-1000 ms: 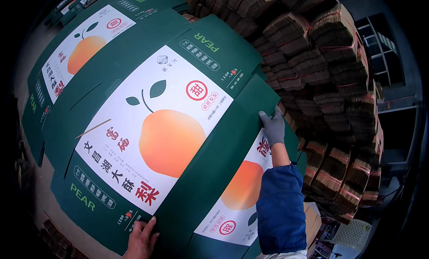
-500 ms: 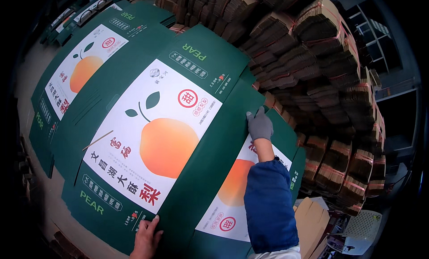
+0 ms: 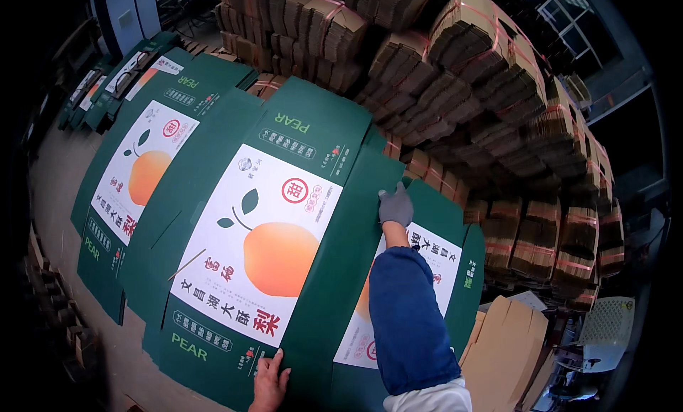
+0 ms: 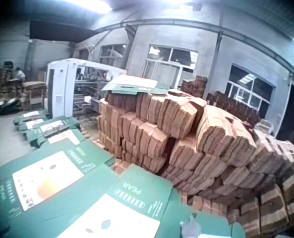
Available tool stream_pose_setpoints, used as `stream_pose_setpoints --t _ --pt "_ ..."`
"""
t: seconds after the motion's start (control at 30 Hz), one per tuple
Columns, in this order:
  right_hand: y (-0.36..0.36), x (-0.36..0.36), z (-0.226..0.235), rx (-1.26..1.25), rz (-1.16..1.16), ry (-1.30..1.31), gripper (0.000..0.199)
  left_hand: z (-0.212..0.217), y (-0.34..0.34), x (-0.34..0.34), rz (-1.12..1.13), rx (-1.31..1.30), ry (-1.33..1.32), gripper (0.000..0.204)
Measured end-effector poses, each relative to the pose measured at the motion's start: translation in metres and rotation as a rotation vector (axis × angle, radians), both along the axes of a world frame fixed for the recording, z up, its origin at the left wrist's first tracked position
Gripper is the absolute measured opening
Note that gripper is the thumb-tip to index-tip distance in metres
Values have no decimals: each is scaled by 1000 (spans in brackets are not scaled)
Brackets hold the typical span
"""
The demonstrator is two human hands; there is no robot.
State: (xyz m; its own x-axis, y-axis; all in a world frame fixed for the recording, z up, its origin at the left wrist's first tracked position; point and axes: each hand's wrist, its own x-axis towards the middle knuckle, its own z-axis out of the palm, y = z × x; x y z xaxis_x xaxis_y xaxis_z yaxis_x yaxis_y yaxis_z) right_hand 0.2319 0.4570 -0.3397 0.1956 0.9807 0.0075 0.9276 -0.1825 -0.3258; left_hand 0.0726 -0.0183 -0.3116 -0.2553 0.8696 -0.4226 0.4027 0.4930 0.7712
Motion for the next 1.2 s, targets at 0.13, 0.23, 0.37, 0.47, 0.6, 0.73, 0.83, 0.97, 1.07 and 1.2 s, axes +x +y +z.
stream_pose_setpoints --t 0.13,0.23,0.37,0.47,0.6,0.73,0.83,0.97,1.07,1.2 --pt "-4 -12 -5 -40 -93 5 51 5 3 -1 -5 37 23 53" --pt "-8 -15 -7 16 -20 -80 49 -1 1 0 -4 61 55 54" --pt "-43 -49 -12 166 402 -72 54 -14 0 0 -12 94 108 57" --pt "-140 -89 -11 120 1019 -104 65 -15 0 0 -21 100 73 56" --pt "-146 -102 9 -2 1354 -141 69 -8 6 -5 -59 -82 12 53" --pt "-81 -98 0 35 1267 -217 72 -18 0 -2 -38 14 15 53" --pt "-37 -96 -13 87 1221 -201 71 -27 -10 2 -12 30 21 52" --pt "4 -100 -28 145 1136 -267 67 -26 -9 1 5 26 21 52" --pt "37 -92 -38 266 975 -333 63 -26 -4 0 -40 21 7 52" --pt "-2 -99 -38 262 832 -389 61 -27 -1 -2 -9 100 41 54"
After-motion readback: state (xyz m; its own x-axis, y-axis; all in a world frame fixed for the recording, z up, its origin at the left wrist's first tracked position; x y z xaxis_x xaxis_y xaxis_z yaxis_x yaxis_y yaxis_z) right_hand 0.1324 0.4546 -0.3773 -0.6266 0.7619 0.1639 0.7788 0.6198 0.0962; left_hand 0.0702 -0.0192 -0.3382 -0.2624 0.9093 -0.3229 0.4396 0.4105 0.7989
